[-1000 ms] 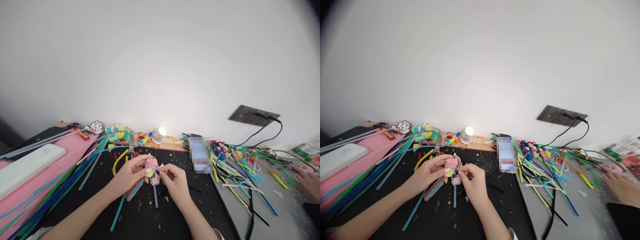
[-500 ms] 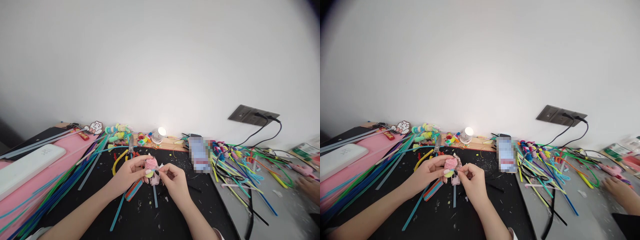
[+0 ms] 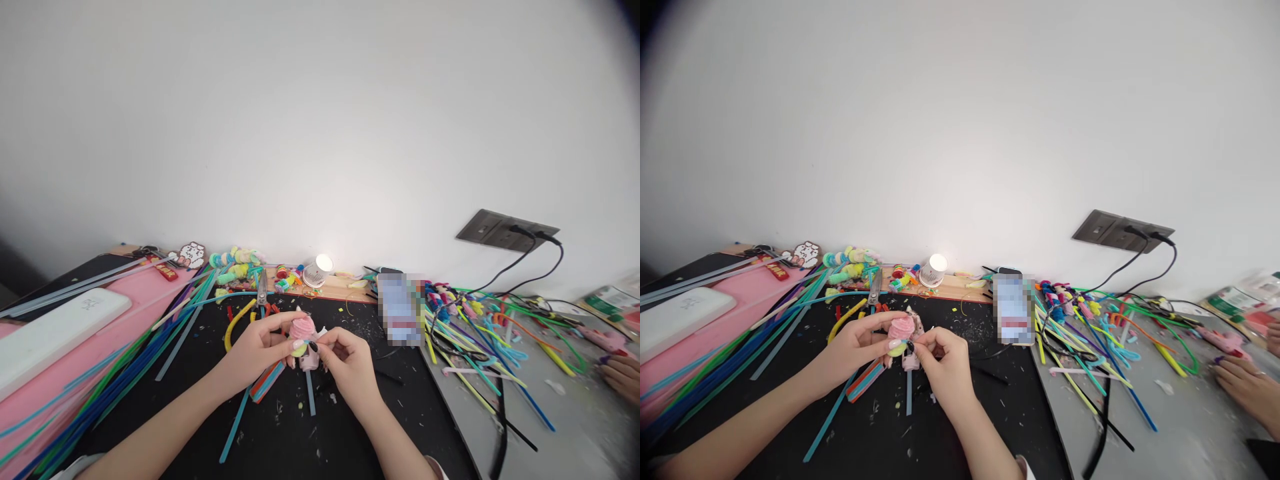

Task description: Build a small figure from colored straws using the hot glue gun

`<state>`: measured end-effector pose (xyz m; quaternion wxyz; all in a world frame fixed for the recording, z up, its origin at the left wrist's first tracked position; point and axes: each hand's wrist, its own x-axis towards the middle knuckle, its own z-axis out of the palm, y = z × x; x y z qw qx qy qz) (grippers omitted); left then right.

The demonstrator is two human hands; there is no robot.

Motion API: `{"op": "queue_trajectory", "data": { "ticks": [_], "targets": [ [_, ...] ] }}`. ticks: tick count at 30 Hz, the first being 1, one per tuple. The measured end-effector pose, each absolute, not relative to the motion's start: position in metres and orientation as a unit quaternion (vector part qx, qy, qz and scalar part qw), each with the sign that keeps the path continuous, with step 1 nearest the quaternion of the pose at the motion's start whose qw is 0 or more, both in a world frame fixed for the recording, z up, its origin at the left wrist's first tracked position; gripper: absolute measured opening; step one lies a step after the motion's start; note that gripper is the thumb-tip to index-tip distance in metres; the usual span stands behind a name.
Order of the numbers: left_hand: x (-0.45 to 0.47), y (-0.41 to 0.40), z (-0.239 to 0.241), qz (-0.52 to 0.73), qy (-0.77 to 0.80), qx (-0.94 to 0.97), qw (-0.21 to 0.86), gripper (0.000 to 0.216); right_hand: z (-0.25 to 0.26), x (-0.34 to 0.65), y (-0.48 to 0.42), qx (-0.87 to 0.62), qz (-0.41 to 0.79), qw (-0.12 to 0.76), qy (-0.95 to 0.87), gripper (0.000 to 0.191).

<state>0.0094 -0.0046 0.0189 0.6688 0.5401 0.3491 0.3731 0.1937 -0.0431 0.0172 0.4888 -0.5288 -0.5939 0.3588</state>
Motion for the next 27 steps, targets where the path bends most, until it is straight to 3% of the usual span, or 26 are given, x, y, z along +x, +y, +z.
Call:
{"op": "queue_trajectory", "data": {
  "ticks": [27],
  "targets": [
    [0.0104, -0.0095, 0.0165, 0.361, 0.256, 0.454, 0.773, 0.041, 0.0117, 0.194, -0.0374, -0.413, 0.599, 0.528, -0.438, 0.023]
  ]
}}
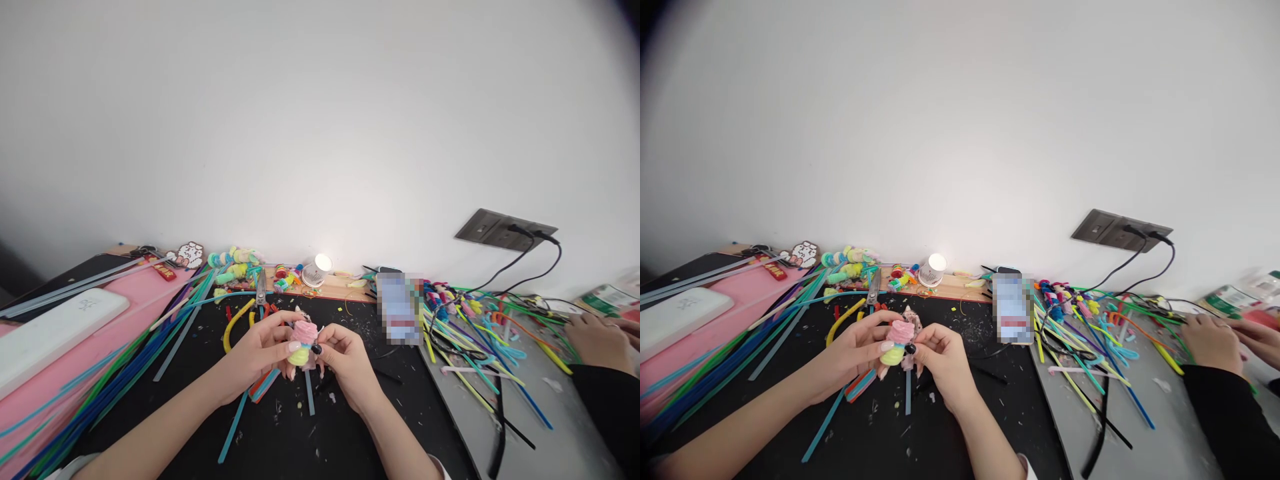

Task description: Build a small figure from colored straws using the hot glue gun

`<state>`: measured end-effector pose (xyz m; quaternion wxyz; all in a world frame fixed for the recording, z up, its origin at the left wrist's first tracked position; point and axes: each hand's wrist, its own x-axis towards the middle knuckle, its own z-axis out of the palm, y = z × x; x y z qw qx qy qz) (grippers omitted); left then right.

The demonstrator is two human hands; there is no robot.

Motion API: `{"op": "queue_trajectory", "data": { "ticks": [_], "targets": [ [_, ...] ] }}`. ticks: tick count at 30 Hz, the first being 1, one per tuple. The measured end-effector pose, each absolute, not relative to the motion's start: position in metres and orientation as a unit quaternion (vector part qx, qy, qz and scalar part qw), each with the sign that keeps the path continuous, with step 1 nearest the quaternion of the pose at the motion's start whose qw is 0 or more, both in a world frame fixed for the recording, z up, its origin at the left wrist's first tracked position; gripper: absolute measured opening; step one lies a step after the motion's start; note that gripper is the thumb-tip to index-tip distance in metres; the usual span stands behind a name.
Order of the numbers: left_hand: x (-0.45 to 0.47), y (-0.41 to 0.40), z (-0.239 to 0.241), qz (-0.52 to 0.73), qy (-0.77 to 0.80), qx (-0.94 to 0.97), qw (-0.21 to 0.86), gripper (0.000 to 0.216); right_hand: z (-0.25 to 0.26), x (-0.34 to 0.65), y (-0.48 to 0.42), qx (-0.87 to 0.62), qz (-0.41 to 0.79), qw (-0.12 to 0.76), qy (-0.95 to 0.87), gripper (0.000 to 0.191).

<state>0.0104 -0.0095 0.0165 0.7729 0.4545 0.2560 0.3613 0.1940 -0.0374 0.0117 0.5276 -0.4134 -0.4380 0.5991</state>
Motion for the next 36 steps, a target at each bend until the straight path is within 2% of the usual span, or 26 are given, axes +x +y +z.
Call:
{"op": "queue_trajectory", "data": {
  "ticks": [10, 18, 27, 36],
  "targets": [
    [0.0066, -0.0112, 0.018, 0.307, 0.216, 0.434, 0.819, 0.036, 0.0099, 0.1923, -0.0373, -0.406, 0.616, 0.498, -0.455, 0.03],
    [0.0064, -0.0065, 0.0139, 0.349, 0.23, 0.412, 0.81, 0.034, 0.0086, 0.1949, -0.0379, -0.407, 0.595, 0.515, -0.464, 0.028],
    [0.0065, -0.0082, 0.0136, 0.336, 0.238, 0.423, 0.807, 0.04, 0.0134, 0.1934, -0.0378, -0.417, 0.603, 0.502, -0.458, 0.028],
    [0.005, -0.0083, 0.0169, 0.332, 0.232, 0.434, 0.805, 0.033, 0.0156, 0.1912, -0.0387, -0.429, 0.595, 0.496, -0.464, 0.03]
  ]
}}
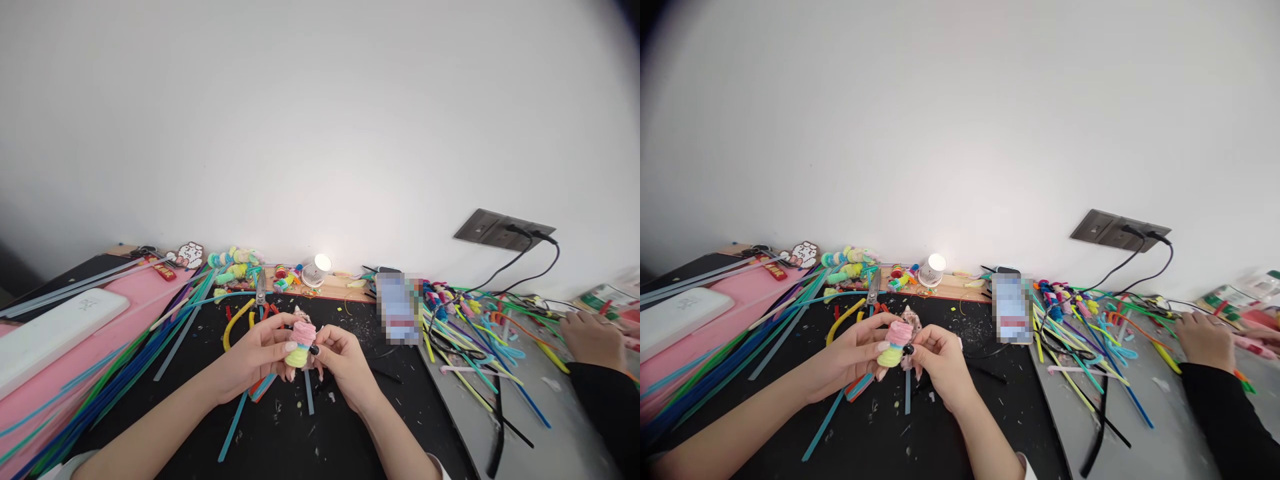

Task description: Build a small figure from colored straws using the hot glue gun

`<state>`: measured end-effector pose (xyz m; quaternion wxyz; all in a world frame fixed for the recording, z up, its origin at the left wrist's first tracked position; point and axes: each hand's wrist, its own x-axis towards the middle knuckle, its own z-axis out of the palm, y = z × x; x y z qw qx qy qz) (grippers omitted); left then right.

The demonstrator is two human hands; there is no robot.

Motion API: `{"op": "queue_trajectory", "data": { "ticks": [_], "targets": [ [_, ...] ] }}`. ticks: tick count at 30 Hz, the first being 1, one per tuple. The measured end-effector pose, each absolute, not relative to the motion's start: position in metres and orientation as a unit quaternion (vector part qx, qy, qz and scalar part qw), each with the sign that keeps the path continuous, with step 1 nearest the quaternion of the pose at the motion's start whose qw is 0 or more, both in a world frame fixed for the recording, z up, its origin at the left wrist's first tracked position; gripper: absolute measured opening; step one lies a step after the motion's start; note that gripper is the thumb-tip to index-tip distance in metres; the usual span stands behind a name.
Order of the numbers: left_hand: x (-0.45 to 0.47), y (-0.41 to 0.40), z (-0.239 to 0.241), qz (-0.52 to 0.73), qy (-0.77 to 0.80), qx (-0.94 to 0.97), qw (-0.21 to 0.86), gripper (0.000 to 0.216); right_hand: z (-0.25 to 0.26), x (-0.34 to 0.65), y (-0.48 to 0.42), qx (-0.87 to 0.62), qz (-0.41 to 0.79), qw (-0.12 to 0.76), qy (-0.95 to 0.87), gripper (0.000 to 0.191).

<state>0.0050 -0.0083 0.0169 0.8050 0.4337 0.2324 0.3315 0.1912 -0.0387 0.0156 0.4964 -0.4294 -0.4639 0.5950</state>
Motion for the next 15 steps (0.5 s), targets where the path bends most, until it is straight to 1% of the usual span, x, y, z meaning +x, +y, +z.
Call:
{"op": "queue_trajectory", "data": {
  "ticks": [9, 15],
  "targets": [
    [0.0059, -0.0076, 0.0171, 0.332, 0.233, 0.442, 0.8, 0.03, 0.0171, 0.192, -0.0389, -0.436, 0.588, 0.49, -0.474, 0.03],
    [0.0067, -0.0051, 0.0158, 0.38, 0.254, 0.387, 0.801, 0.039, 0.0163, 0.1933, -0.0387, -0.462, 0.542, 0.507, -0.486, 0.03]
  ]
}}
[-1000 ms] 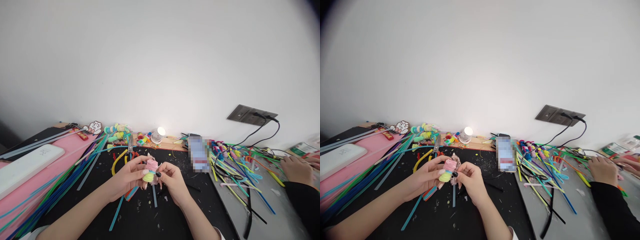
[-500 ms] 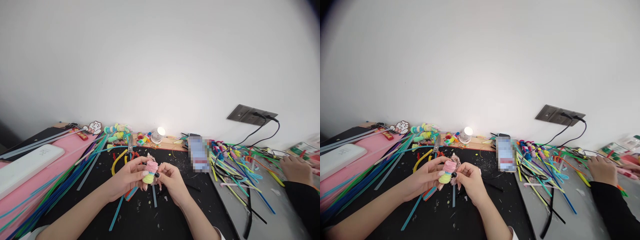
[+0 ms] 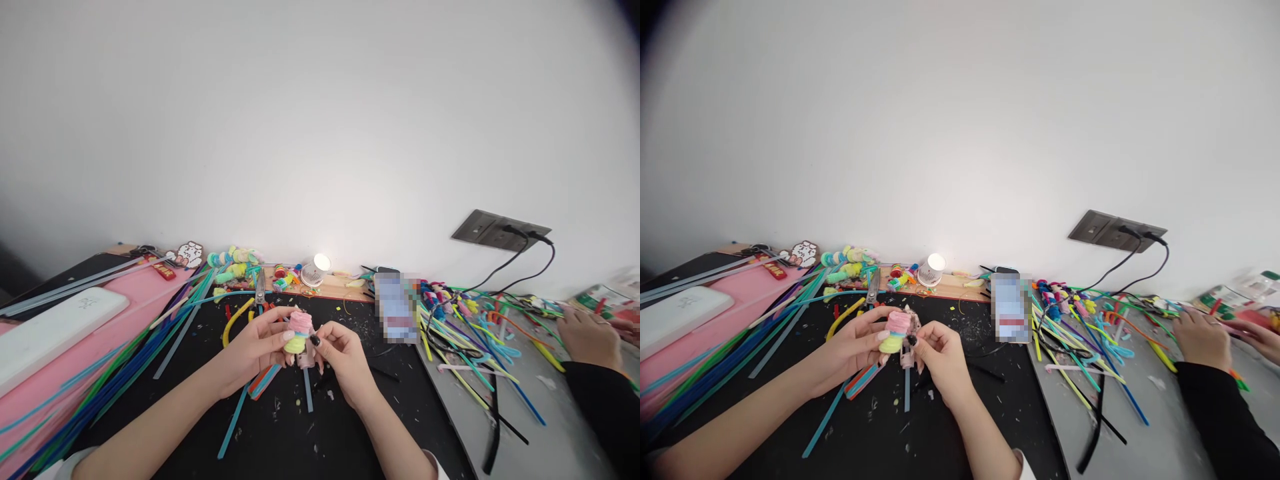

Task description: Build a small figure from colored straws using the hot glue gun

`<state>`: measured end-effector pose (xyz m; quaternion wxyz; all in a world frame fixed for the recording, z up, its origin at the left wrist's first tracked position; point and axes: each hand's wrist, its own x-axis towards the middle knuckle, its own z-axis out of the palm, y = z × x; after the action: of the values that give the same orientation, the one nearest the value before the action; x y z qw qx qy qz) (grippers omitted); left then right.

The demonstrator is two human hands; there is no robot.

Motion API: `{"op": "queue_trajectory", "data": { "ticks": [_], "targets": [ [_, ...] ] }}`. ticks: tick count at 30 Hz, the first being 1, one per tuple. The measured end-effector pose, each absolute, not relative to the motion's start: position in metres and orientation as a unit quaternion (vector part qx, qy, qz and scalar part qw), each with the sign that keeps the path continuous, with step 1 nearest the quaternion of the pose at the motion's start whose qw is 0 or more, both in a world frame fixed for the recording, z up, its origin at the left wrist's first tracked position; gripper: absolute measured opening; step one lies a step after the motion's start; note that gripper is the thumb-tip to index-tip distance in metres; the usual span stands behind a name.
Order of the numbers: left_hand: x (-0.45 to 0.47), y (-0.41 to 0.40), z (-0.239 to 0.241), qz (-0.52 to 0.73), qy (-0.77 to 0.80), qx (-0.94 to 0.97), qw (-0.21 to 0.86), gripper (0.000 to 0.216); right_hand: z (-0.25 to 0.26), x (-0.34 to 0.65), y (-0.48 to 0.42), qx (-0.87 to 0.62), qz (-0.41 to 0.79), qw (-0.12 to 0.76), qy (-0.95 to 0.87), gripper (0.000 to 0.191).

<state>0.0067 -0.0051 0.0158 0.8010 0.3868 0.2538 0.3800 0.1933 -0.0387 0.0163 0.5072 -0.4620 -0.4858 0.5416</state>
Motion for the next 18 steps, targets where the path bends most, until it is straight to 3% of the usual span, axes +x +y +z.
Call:
{"op": "queue_trajectory", "data": {
  "ticks": [3, 7, 13, 18],
  "targets": [
    [0.005, -0.004, 0.017, 0.407, 0.262, 0.346, 0.804, 0.041, 0.018, 0.196, -0.039, -0.493, 0.47, 0.527, -0.508, 0.027],
    [0.003, -0.003, 0.021, 0.405, 0.261, 0.324, 0.814, 0.038, 0.017, 0.198, -0.04, -0.53, 0.356, 0.53, -0.558, 0.006],
    [0.004, -0.001, 0.024, 0.409, 0.256, 0.324, 0.813, 0.039, 0.012, 0.199, -0.04, -0.546, 0.286, 0.493, -0.615, 0.017],
    [0.004, -0.001, 0.023, 0.419, 0.279, 0.328, 0.799, 0.046, 0.009, 0.204, -0.038, -0.605, 0.148, 0.42, -0.66, 0.036]
  ]
}}
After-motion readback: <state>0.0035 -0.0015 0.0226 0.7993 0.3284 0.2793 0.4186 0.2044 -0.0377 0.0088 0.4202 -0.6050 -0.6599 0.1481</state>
